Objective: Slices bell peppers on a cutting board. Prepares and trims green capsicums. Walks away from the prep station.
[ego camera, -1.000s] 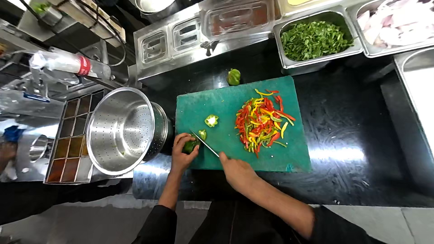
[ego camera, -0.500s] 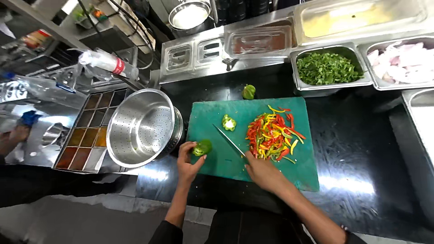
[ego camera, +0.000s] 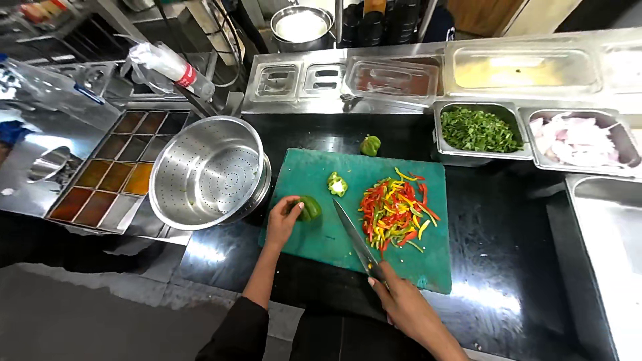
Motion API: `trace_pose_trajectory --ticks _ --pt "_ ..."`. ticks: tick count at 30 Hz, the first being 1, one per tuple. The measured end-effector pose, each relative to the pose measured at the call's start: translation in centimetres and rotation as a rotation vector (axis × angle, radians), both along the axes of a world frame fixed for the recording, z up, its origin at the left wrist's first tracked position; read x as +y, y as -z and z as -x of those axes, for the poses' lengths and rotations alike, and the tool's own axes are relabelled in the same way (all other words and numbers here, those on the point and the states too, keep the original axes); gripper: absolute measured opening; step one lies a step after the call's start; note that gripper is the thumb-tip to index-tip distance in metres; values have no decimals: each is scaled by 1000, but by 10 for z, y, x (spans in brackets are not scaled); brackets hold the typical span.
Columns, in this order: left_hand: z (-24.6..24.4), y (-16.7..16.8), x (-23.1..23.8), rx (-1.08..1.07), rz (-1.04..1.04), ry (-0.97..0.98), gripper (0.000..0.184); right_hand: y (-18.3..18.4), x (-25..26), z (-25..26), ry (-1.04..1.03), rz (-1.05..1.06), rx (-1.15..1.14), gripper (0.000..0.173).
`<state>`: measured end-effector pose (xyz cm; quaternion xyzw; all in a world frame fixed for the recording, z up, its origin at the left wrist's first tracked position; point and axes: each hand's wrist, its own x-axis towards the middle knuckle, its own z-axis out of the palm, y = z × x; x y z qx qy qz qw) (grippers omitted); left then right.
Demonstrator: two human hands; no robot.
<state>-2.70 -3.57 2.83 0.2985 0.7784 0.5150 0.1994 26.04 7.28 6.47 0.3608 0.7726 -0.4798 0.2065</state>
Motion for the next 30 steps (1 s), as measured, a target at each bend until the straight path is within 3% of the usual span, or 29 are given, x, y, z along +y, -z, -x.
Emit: trace_pose_trajectory --ticks 3,5,8,12,16,22,24,27,30 --pt "4 -5 8 -49 97 135 20 2 -2 2 9 -1 15 41" --pt "-5 -5 8 53 168 173 30 4 -5 1 21 4 32 41" --pt "-10 14 -3 269 68 227 50 2 -11 -2 42 -14 71 38" --pt "-11 25 -10 286 -34 252 61 -5 -19 -6 34 -55 97 35" --pt "-6 8 -2 51 46 141 48 -2 -20 -7 43 -51 111 34" --pt "-5 -6 10 -248 -3 9 30 -5 -18 -7 54 -28 127 32" --pt "-7 -10 12 -232 116 -19 32 -11 -17 -8 24 -11 103 33" --pt "-8 -13 12 -45 248 -33 33 -20 -18 -8 -40 -4 46 36" --pt "-5 -8 11 103 149 -61 26 -22 -22 -6 -67 -43 15 36"
